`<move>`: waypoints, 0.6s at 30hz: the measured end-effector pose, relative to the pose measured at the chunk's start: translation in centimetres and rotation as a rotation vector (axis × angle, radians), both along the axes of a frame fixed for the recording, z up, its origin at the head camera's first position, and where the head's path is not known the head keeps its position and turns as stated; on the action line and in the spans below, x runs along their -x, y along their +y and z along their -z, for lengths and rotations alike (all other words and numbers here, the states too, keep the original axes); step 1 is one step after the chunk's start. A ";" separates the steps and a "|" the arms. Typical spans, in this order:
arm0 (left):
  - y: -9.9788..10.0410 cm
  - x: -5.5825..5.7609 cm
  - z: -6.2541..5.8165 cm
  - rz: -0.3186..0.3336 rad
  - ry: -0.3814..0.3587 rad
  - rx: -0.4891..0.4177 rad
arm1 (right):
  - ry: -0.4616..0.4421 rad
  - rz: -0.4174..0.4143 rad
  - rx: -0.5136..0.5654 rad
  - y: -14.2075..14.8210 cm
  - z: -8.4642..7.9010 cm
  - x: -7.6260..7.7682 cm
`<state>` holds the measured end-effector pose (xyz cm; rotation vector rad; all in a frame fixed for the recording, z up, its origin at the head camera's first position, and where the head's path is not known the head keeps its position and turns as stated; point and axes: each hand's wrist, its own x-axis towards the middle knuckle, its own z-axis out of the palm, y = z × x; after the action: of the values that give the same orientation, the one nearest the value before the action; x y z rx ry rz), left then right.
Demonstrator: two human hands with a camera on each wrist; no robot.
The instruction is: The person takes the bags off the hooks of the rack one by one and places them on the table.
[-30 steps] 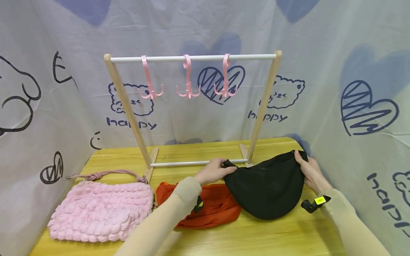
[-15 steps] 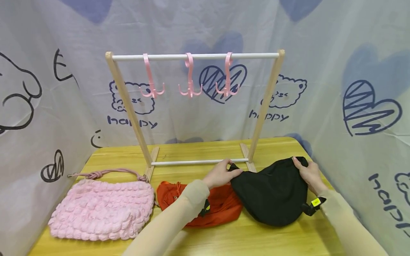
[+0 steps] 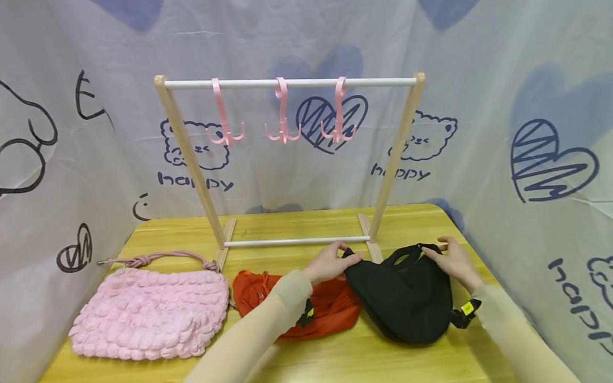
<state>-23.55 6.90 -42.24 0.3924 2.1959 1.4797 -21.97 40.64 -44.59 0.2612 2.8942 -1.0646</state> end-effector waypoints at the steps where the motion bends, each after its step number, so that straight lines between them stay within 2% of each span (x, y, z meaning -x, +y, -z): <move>1: -0.1 0.0 0.0 0.004 -0.006 -0.007 | 0.018 -0.017 -0.027 -0.2 -0.1 0.0; 5: -0.3 0.2 0.2 0.029 -0.054 -0.047 | 0.121 -0.084 -0.084 -1.6 -0.4 -0.2; 10: -0.5 0.4 0.2 0.055 -0.149 -0.128 | 0.211 -0.239 0.008 -4.3 -1.0 -0.4; 14: -0.4 0.4 -0.1 0.055 -0.204 -0.181 | 0.209 -0.396 0.090 -6.2 -1.1 -0.4; 18: -0.3 0.3 -0.3 0.047 -0.227 -0.208 | 0.163 -0.501 0.139 -7.7 -1.1 -0.5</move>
<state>-23.86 6.58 -41.90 0.3234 1.8534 1.6455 -21.52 32.96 -43.51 -0.5501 2.7591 -1.2162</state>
